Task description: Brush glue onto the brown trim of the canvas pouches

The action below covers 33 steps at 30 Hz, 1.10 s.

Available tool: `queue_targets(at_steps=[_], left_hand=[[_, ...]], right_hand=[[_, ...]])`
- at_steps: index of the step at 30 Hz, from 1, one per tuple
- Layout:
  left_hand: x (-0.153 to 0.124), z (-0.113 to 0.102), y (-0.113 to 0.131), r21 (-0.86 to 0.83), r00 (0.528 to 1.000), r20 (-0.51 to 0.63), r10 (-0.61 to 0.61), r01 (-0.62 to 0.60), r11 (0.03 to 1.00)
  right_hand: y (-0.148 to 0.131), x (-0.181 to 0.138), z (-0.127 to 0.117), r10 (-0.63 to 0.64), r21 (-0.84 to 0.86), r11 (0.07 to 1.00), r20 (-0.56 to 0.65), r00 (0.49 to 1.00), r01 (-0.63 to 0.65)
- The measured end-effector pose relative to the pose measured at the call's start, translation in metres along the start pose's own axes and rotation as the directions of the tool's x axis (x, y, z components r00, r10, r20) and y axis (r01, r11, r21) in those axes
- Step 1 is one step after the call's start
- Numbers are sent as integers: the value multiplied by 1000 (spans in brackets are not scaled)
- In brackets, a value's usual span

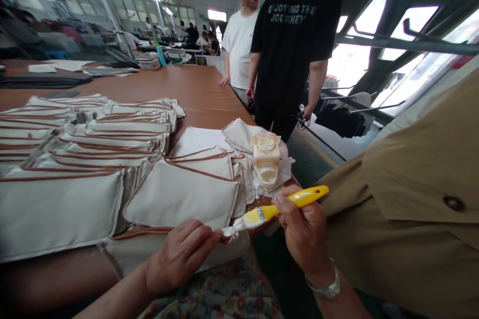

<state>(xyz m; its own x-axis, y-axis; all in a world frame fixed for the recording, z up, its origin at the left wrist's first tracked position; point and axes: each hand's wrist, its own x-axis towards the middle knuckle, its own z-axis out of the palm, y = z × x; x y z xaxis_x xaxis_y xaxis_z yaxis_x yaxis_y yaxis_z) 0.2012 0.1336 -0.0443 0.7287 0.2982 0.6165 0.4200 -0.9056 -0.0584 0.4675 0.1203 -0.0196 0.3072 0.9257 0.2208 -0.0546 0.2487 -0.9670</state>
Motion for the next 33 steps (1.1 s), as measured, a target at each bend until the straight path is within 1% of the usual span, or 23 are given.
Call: queue_targets(at_steps=[2, 4, 6, 8, 9, 10, 12, 13, 14, 15, 18, 19, 20, 23, 24, 26, 27, 28, 29, 30, 31, 32, 33], left_hand=[[1, -3, 1, 11, 999, -23, 29, -28, 1000], [1, -3, 3, -8, 999, -36, 28, -28, 1000], [-1, -2, 3, -35, 999, -42, 15, -16, 999], [-3, 0, 3, -50, 999, -48, 11, -13, 999], [-4, 0, 2, -53, 998, -54, 16, -19, 998], [-4, 0, 2, -54, 998, -59, 22, -25, 998], [-4, 1, 2, -53, 997, -64, 32, -36, 998], [-4, 1, 2, -50, 998, -59, 34, -37, 998], [-4, 1, 2, -47, 998, -55, 33, -35, 998], [-4, 1, 2, -45, 998, -52, 30, -32, 998], [-5, 1, 2, -48, 999, -41, -5, 3, 999], [-6, 1, 2, -53, 999, -39, -17, 15, 998], [-6, 1, 2, -60, 999, -36, -28, 26, 998], [-8, 0, 0, -98, 998, -10, -55, 54, 994], [-9, 2, 0, -116, 998, 8, -68, 69, 991], [-14, 7, -2, -147, 991, 40, -125, 130, 981], [-17, 11, -3, -162, 983, 54, -174, 181, 970], [-19, 14, -4, -178, 969, 71, -235, 244, 953], [-22, 17, -5, -195, 947, 102, -304, 319, 928], [-24, 19, -6, -211, 914, 151, -375, 401, 891], [-24, 20, -7, -225, 874, 220, -434, 478, 849], [-24, 19, -9, -228, 830, 295, -474, 543, 808], [-23, 17, -10, -220, 791, 358, -497, 589, 778]], right_hand=[[-3, -4, 4, -26, -51, 998, 68, 997, 29], [-6, -6, 7, -55, -113, 990, 189, 980, 78], [-11, -6, 6, -59, -170, 978, 345, 937, 124], [-16, -4, 1, -34, -201, 970, 453, 891, 139], [-19, -2, -1, -29, -201, 970, 464, 886, 137], [-20, -1, -3, -38, -184, 974, 447, 894, 134], [-22, 1, -2, -85, -137, 980, 370, 925, 144], [-23, 2, 0, -102, -124, 980, 341, 934, 153], [-22, 1, 2, -108, -121, 980, 340, 934, 157], [-22, 1, 5, -95, -129, 980, 370, 924, 153], [-21, -2, 9, -3, -166, 981, 518, 855, 104], [-20, -2, 9, 10, -163, 982, 533, 846, 91], [-19, -2, 7, 2, -145, 986, 516, 856, 85], [-12, 0, 5, -57, -64, 994, 373, 926, 87], [-9, 0, 5, -47, -56, 996, 357, 933, 72], [-4, 0, 5, 26, -88, 996, 411, 911, 11], [-2, -1, 4, 67, -108, 994, 441, 895, -21], [0, -2, 1, 94, -110, 993, 444, 891, -50], [0, -4, -3, 105, -89, 993, 410, 906, -75], [0, -6, -7, 103, -45, 995, 333, 937, -93], [0, -9, -13, 101, 14, 994, 233, 967, -107], [-2, -11, -18, 107, 75, 990, 134, 985, -118], [-4, -14, -23, 120, 134, 983, 56, 991, -127]])
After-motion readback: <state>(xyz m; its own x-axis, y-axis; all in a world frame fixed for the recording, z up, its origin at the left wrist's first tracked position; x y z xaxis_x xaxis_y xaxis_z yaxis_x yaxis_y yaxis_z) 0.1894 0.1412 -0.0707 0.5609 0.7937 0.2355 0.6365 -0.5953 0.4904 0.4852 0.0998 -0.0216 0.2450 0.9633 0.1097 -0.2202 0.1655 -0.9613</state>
